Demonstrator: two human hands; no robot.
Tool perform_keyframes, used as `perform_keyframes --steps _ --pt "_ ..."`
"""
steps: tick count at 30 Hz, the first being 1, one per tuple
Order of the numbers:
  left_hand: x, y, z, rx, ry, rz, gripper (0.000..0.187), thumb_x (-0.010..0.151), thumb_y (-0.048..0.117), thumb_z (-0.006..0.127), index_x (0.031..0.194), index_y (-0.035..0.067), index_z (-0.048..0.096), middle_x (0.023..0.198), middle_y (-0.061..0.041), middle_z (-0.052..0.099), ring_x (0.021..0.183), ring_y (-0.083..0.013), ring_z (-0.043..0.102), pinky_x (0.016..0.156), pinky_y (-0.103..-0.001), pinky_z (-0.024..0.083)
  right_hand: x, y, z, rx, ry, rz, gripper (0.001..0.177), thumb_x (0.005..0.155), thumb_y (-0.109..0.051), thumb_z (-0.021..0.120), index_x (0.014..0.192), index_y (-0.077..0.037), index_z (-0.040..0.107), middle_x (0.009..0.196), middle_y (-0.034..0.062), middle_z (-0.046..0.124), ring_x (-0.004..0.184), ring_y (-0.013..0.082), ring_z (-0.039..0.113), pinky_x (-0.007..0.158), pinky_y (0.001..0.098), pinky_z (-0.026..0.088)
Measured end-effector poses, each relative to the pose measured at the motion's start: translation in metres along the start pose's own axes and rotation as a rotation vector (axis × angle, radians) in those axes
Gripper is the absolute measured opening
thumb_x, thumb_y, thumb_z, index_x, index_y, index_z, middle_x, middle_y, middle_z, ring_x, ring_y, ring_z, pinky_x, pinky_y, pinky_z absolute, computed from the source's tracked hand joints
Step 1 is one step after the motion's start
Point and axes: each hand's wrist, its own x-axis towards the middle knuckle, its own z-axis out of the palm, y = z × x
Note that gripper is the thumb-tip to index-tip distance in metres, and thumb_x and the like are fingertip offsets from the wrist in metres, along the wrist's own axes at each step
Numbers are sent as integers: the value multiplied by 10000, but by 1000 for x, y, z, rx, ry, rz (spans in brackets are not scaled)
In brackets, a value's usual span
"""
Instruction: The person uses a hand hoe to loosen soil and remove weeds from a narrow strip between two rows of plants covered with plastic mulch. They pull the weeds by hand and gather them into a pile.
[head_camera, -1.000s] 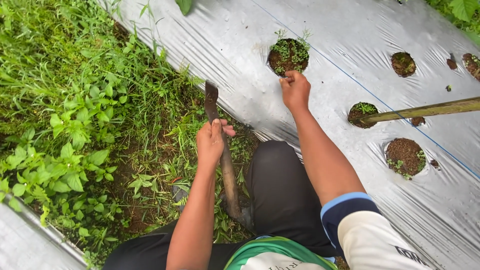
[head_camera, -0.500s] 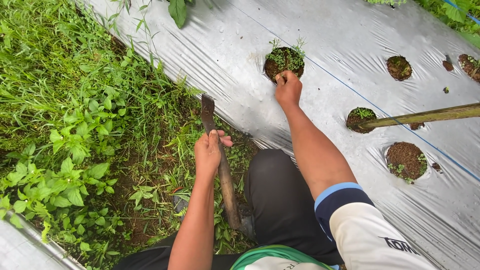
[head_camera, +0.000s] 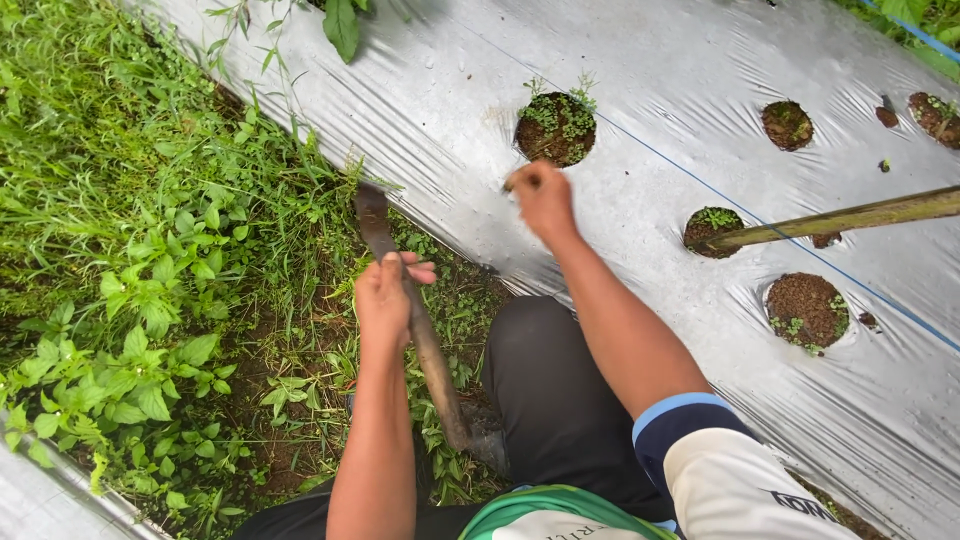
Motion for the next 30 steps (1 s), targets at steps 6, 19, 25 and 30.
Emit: perform_keyframes --steps 6,19,25,30 --pt "17 12 1 -108 58 143 374 1133 126 356 1050 -56 672 688 -208 729 832 -273 793 852 -359 624 -88 -79 -35 -5 -605 182 556 1046 -150 683 1557 -37 496 1263 241 698 1005 304 750 830 386 655" --pt "12 21 149 195 -472 142 501 1118 409 433 1203 8 721 872 -179 782 816 -274 711 729 -391 548 -168 -68 -76 547 -295 405 613 1011 -35 574 1549 67 297 906 138 593 658 217 636 537 369 653" --pt "105 -66 187 646 -407 419 224 1049 363 621 1090 201 769 819 -8 779 823 -224 759 778 -389 606 -153 -17 -100 841 58 441 302 953 -16 680 1186 -25 488 800 178 661 598 290 722 524 472 676" --pt "141 -84 234 793 -323 511 224 974 204 708 1187 138 726 988 -114 726 997 -314 731 888 -453 610 -128 10 -113 567 137 421 340 964 -111 643 1256 -6 503 600 169 602 455 276 660 444 388 586"
